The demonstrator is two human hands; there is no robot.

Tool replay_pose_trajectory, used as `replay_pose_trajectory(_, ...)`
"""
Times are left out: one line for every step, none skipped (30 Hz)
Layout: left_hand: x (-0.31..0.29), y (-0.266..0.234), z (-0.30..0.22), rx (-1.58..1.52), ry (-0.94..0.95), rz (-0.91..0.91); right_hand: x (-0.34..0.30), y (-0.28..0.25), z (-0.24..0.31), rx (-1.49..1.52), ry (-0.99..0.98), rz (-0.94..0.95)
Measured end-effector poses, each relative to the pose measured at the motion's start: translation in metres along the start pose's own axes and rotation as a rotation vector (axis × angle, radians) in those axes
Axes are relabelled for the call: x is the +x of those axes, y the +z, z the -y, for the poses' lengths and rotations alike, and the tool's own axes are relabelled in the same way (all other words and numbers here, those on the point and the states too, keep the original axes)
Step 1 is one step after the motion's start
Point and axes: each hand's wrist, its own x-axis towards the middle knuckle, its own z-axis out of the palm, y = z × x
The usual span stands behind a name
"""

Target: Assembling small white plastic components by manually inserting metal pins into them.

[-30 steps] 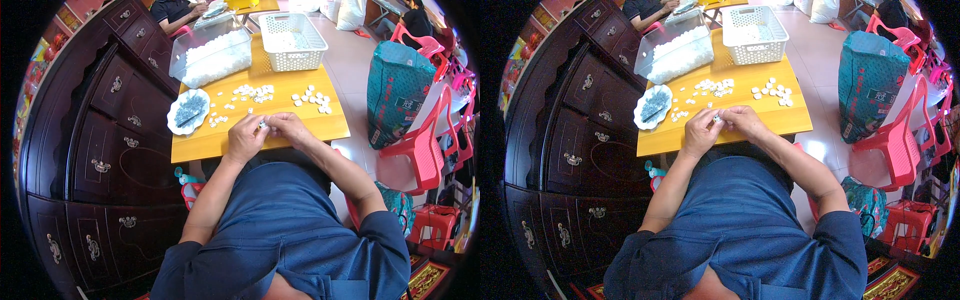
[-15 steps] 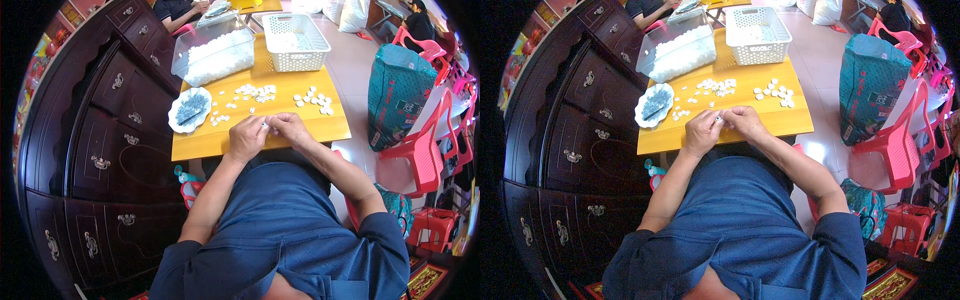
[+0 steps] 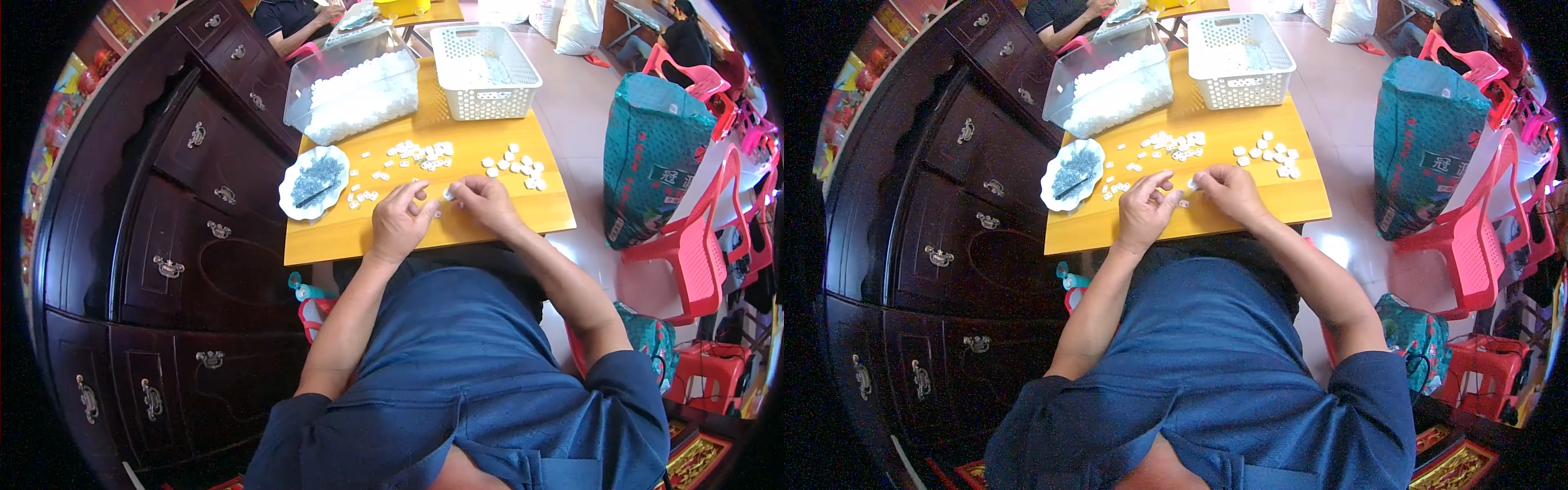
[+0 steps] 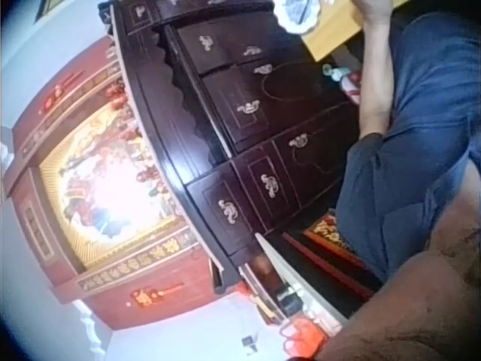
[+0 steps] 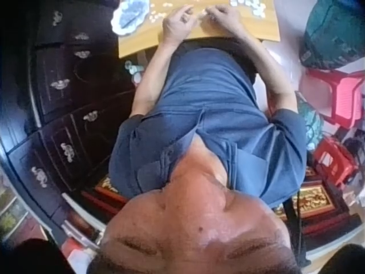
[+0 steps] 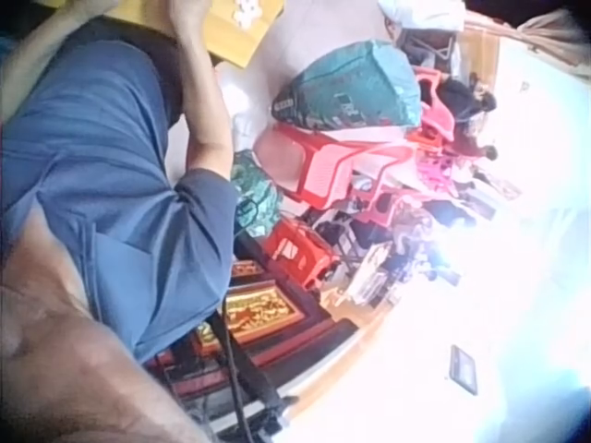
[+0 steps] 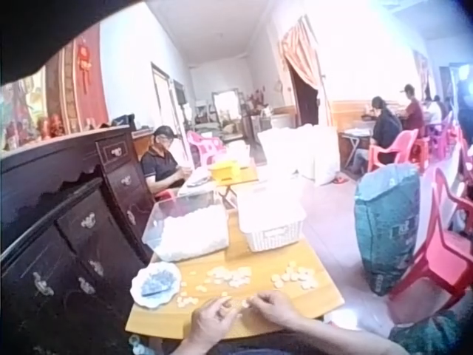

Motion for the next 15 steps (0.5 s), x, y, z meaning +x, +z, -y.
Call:
replay_pose_trajectory(0.002, -0.001, 0.003, 0.049, -0.060, 0.006, 0.002, -0.008, 0.000, -0.258, -0.112, -0.099)
replay_pose_trajectory(0.004, -0.003, 0.008, 0.099, -0.119, 0.012, 0.004, -0.014, 0.000, -0.515, -0.223, -0.200)
replay_pose_trajectory(0.003, -0.004, 0.018, 0.103, -0.117, 0.010, 0.003, -0.019, 0.006, -0.547, -0.229, -0.229)
replay_pose_trajectory(0.004, -0.005, 0.027, 0.169, -0.145, 0.035, 0.005, -0.025, 0.004, -0.581, -0.251, -0.271)
replay_pose_trajectory(0.004, -0.007, 0.036, 0.234, -0.173, 0.059, 0.008, -0.031, 0.002, -0.615, -0.273, -0.313)
replay_pose_trajectory(0.009, -0.011, 0.036, 0.235, -0.170, 0.061, 0.009, -0.037, 0.005, -0.645, -0.230, -0.334)
replay_pose_trajectory(0.016, -0.013, 0.037, 0.275, -0.206, 0.120, 0.010, -0.042, 0.004, -0.644, -0.231, -0.338)
replay_pose_trajectory(0.023, -0.014, 0.038, 0.314, -0.242, 0.179, 0.011, -0.049, 0.001, -0.624, -0.249, -0.379)
replay_pose_trajectory(0.027, -0.014, 0.042, 0.318, -0.242, 0.175, 0.012, -0.052, 0.001, -0.601, -0.271, -0.415)
replay_pose_trajectory(0.031, -0.014, 0.047, 0.385, -0.160, 0.164, 0.013, -0.054, 0.001, -0.625, -0.265, -0.424)
replay_pose_trajectory(0.034, -0.013, 0.052, 0.451, -0.077, 0.153, 0.014, -0.054, 0.000, -0.623, -0.268, -0.423)
replay_pose_trajectory(0.039, -0.011, 0.054, 0.452, -0.074, 0.153, 0.014, -0.055, 0.000, -0.640, -0.254, -0.431)
replay_pose_trajectory(0.044, -0.007, 0.055, 0.478, -0.068, 0.157, 0.015, -0.056, 0.000, -0.657, -0.240, -0.440)
replay_pose_trajectory(0.048, -0.004, 0.056, 0.504, -0.062, 0.161, 0.015, -0.056, 0.000, -0.656, -0.242, -0.443)
replay_pose_trajectory(0.053, -0.001, 0.056, 0.504, -0.057, 0.163, 0.015, -0.055, 0.000, -0.643, -0.243, -0.446)
